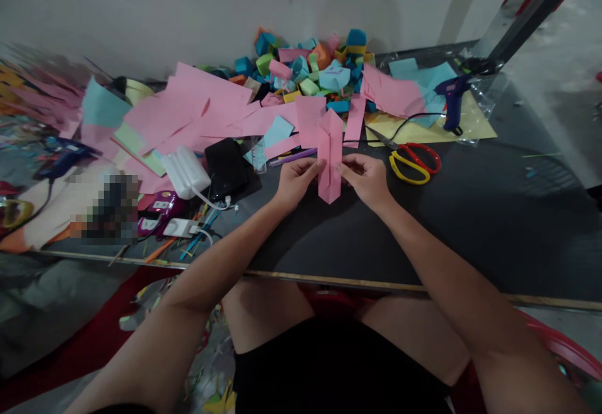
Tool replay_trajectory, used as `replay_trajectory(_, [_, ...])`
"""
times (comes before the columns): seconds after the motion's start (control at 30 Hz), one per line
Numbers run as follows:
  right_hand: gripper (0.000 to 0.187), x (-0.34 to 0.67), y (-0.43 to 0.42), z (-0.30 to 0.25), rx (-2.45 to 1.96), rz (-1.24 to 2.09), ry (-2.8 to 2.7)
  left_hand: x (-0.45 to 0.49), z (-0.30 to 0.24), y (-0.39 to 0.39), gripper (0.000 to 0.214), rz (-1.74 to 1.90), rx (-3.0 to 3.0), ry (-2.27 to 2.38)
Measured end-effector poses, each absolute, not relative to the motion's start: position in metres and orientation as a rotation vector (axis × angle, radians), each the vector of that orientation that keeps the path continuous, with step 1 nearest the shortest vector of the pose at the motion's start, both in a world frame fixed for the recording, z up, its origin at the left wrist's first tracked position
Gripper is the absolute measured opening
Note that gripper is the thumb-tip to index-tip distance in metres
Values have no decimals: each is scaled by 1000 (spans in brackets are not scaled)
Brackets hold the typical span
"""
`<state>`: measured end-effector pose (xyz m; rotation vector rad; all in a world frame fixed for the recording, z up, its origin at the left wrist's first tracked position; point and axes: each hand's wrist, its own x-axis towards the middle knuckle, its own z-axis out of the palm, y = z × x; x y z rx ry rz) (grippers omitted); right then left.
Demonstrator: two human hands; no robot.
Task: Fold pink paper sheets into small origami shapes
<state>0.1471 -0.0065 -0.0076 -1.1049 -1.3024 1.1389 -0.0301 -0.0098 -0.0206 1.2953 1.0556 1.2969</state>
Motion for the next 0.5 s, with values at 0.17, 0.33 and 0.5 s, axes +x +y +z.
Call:
replay_trajectory(0.17, [43, 146, -7, -7, -1121, 1214, -1288, -32, -24, -9, 35, 1300, 1347, 1141])
replay_trajectory(0.33, [42, 147, -6, -6, -1111, 1169, -1309, -32, -27, -8, 36, 1300, 1361, 1098])
replay_trajectory(0.5, [44, 149, -4, -8, -1147, 1126, -1289, -32, -32, -7, 36, 1273, 1350, 1085])
